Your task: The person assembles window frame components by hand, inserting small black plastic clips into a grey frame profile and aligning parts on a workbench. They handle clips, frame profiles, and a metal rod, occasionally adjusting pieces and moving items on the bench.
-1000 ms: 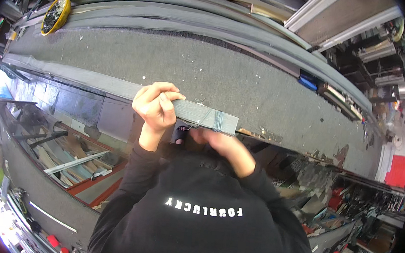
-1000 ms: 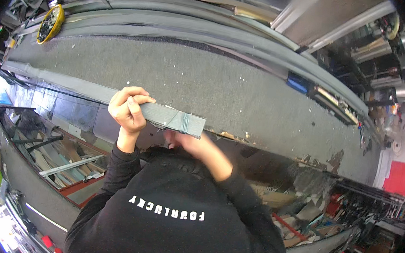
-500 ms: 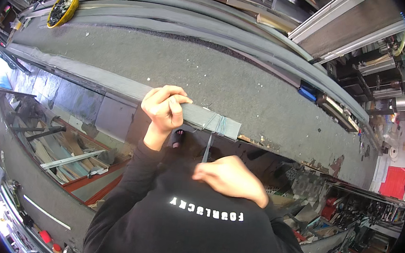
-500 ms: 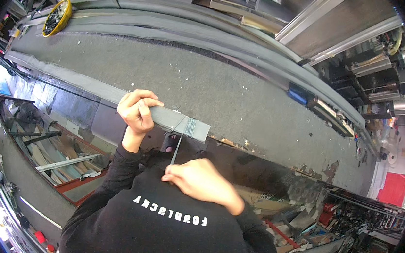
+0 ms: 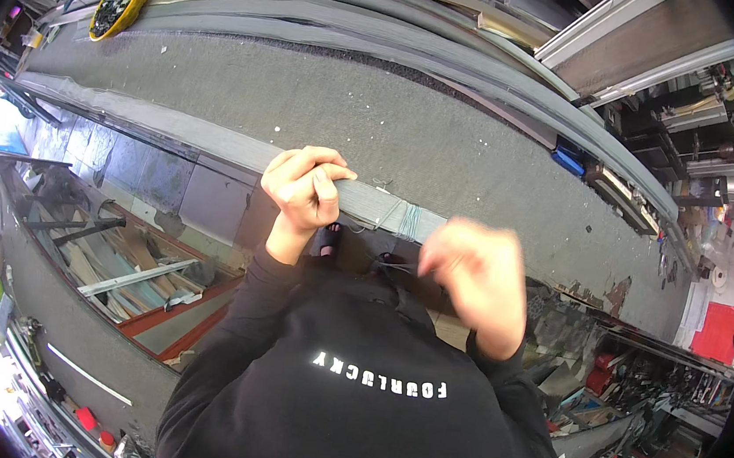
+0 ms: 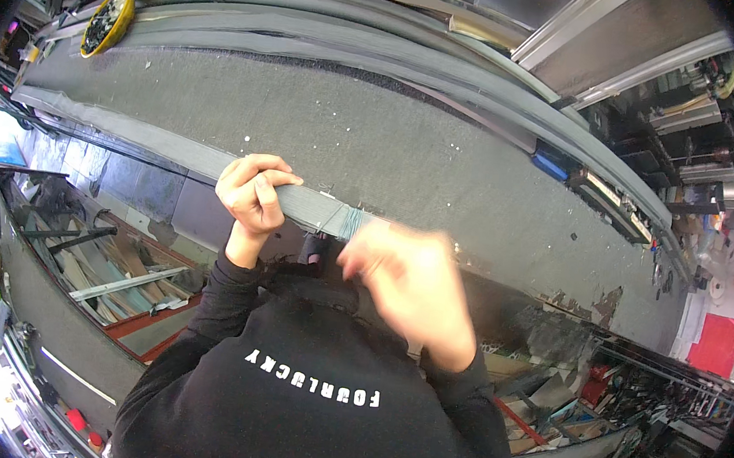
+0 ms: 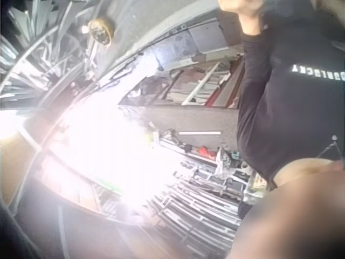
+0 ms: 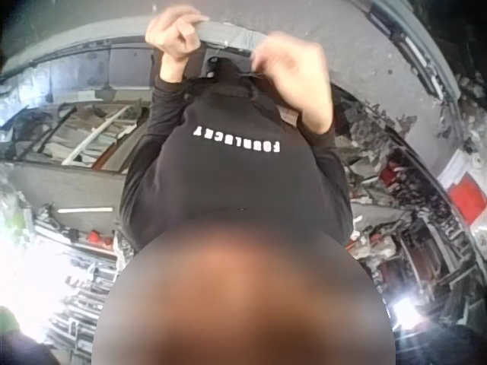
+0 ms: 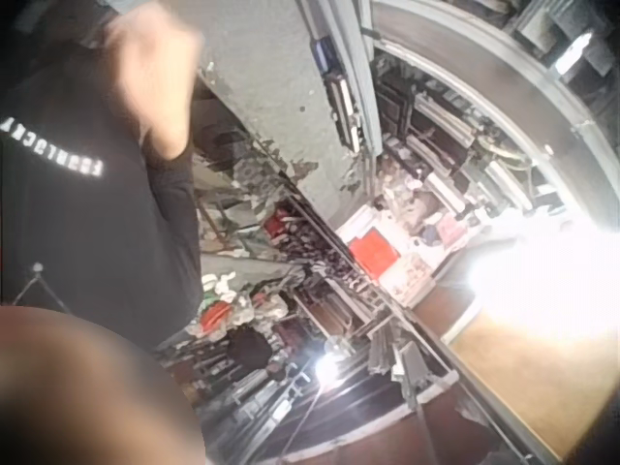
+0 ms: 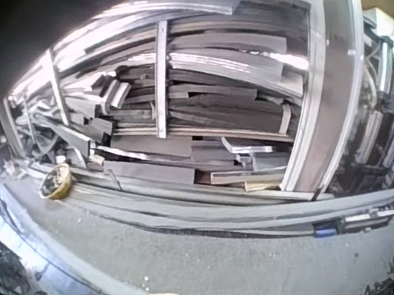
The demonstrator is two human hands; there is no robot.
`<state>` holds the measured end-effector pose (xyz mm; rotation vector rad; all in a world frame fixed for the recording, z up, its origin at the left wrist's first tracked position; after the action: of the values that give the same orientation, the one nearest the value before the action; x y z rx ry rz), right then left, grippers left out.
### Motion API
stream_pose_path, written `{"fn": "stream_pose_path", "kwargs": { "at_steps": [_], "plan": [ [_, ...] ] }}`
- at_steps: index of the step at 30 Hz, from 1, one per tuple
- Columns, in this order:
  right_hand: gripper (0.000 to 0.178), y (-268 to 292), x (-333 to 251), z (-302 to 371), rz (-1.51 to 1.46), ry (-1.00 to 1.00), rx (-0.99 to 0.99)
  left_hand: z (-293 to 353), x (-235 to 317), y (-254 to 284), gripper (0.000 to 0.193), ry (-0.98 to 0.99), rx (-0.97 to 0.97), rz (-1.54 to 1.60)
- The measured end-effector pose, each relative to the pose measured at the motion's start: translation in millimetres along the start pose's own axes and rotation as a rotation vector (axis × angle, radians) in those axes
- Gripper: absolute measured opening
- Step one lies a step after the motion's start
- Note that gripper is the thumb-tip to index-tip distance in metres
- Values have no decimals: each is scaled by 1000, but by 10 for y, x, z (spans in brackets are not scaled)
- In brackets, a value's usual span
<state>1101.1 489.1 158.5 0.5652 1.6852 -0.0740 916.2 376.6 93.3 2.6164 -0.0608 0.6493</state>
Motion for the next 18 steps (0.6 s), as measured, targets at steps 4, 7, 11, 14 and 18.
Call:
{"fn": "stream_pose_path", "kwargs": {
  "at_steps": [4, 7, 11, 14, 18],
  "plan": [
    [19, -94, 823, -230, -561, -365, 230, 45, 1, 26, 34, -14, 14, 16],
    [18, -526, 969, 140, -529, -599, -291, 54, -34, 0, 34, -17, 26, 34],
    [13, -253, 154, 246, 85, -62, -569, 50, -33, -36, 34, -11, -2, 15],
    [13, 203, 131, -101, -43, -107, 66, 57, -5, -10, 34, -9, -9, 16],
    [21, -172, 1001, -263, -149, -207, 113, 47, -11, 43, 34, -43, 67, 33]
  ]
}}
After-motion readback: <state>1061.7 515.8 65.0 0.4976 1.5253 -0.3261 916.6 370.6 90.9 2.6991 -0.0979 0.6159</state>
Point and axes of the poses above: each hand's wrist, its own z-axis away from the middle knuckle, its own y-axis out of the back of the hand, x = y × z, the point moved 3 cm from there along -z, towards the middle knuckle, and after that the axes turned 3 degrees about -z, right-handed, at the moved point
